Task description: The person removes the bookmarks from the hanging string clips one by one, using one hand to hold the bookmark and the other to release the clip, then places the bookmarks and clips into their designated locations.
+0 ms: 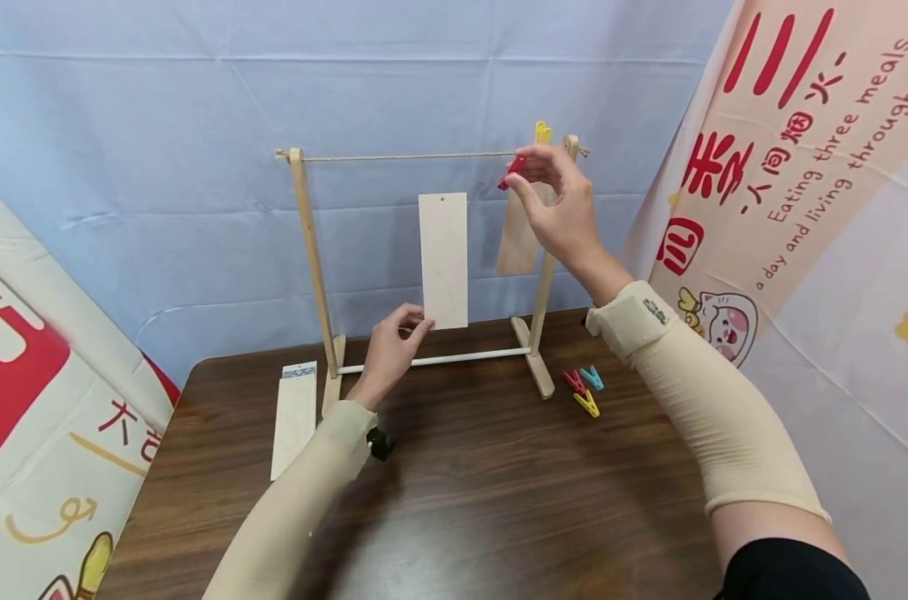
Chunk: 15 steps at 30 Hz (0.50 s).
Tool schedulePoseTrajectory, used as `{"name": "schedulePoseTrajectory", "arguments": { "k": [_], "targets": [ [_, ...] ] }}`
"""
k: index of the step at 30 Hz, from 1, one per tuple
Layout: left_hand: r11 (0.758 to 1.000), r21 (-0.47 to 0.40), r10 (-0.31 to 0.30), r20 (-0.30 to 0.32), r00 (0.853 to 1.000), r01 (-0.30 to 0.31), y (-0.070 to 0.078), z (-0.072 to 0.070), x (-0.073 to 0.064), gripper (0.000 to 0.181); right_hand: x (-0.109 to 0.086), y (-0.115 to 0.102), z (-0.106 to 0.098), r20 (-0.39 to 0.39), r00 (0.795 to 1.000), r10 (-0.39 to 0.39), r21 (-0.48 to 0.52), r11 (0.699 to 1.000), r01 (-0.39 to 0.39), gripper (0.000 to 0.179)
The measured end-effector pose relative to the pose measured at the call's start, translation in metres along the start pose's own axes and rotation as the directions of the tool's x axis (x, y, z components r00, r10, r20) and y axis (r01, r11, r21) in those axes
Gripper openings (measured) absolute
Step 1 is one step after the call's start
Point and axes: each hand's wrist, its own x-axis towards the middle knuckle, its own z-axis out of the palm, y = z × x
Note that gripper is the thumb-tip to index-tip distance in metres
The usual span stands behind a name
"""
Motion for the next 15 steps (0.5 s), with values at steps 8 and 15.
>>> {"name": "schedulePoseTrajectory", "arguments": {
  "k": [8, 15],
  "targets": [
    [1.0, -0.004, -0.006, -0.01, 1.0, 0.006, -0.005, -0.005, -0.008, 0.019, -0.01, 0.002, 0.001, 0.001, 1.0, -0.018, 0.012, 1.0, 0.018, 0.031],
    [1.0, -0.014, -0.005, -0.021, 1.0, 0.005, -0.009, -0.011, -0.014, 0.017, -0.022, 0.003, 0.001, -0.001, 1.0, 0.004, 0.003, 1.0, -0.004, 0.034]
  ]
}}
